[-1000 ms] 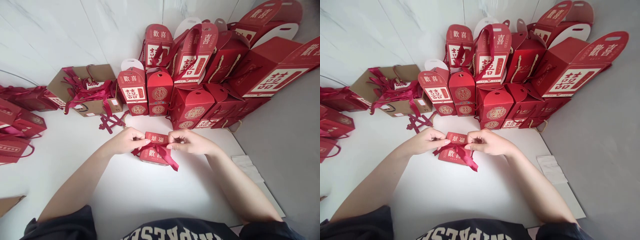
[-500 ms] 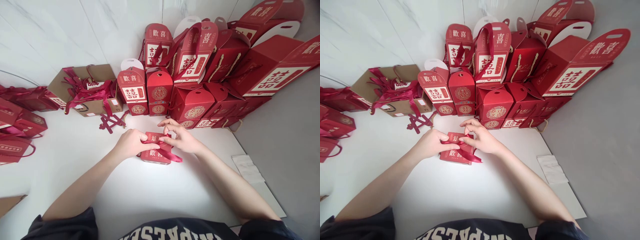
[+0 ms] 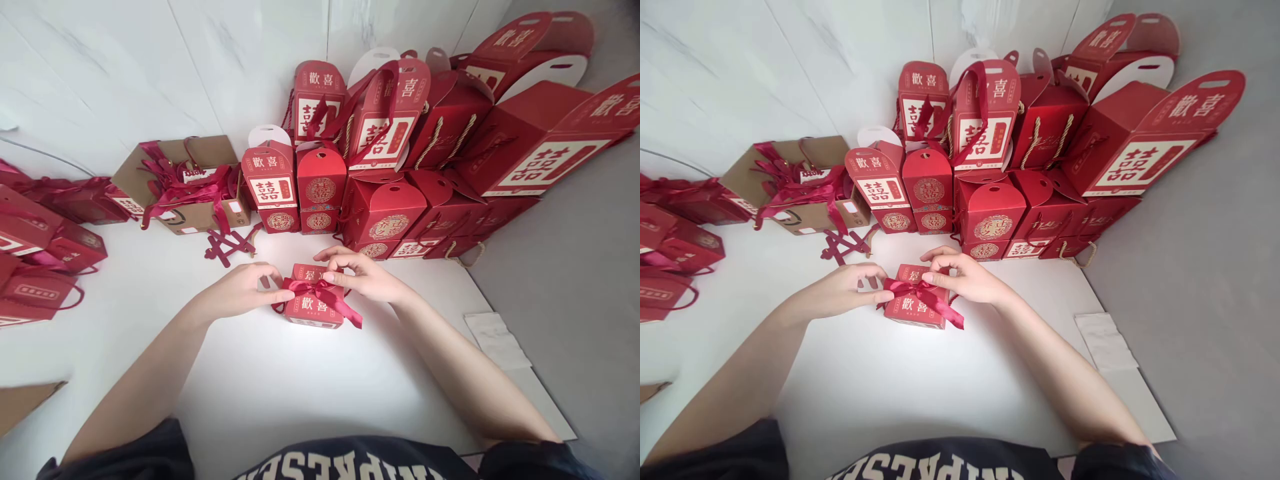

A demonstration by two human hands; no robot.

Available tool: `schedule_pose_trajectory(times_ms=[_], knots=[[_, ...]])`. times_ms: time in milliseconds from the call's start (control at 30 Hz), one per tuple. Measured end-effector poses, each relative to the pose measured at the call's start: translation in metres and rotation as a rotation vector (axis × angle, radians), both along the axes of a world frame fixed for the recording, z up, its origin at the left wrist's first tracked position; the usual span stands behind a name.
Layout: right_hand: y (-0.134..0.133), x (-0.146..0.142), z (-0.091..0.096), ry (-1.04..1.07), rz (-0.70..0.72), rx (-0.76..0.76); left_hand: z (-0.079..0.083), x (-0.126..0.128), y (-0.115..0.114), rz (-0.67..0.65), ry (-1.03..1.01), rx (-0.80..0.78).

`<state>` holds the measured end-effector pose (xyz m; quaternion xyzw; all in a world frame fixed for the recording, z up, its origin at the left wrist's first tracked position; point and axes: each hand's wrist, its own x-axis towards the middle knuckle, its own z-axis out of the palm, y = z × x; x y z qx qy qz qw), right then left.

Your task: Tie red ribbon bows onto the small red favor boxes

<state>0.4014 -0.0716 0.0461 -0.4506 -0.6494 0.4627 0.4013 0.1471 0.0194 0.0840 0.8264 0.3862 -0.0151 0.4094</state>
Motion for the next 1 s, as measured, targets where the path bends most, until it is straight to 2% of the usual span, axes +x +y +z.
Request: schedule_pose_trajectory(times_ms=[100, 200, 367, 633, 867, 933, 1000], knots=[[0.002, -0.001, -0.004, 0.02, 0.012, -0.017, -0.006, -0.001, -0.002, -0.05, 0.026, -0.221], [0.003, -0.002, -0.007, 0.036, 0.012, -0.02, -0.01, -0.001, -0.003, -0.045, -0.043, -0.327], [0.003, -0.002, -0.006, 0.044, 0.009, -0.024, -0.011, -0.002, 0.0, -0.032, -0.102, -0.382], [0.004, -0.004, -0.008, 0.055, -0.011, -0.059, -0.007, 0.0, 0.0, -0.118, -0.121, -0.486], [0.004, -0.004, -0.008, 0.056, -0.043, -0.086, -0.015, 0.0, 0.01, -0.223, -0.122, -0.604], [0.004, -0.004, -0.007, 0.057, -0.039, -0.072, -0.016, -0.001, 0.011, -0.273, -0.09, -0.602], [0.004, -0.004, -0.005, 0.047, -0.023, -0.047, -0.015, -0.004, 0.011, -0.309, -0.098, -0.495]])
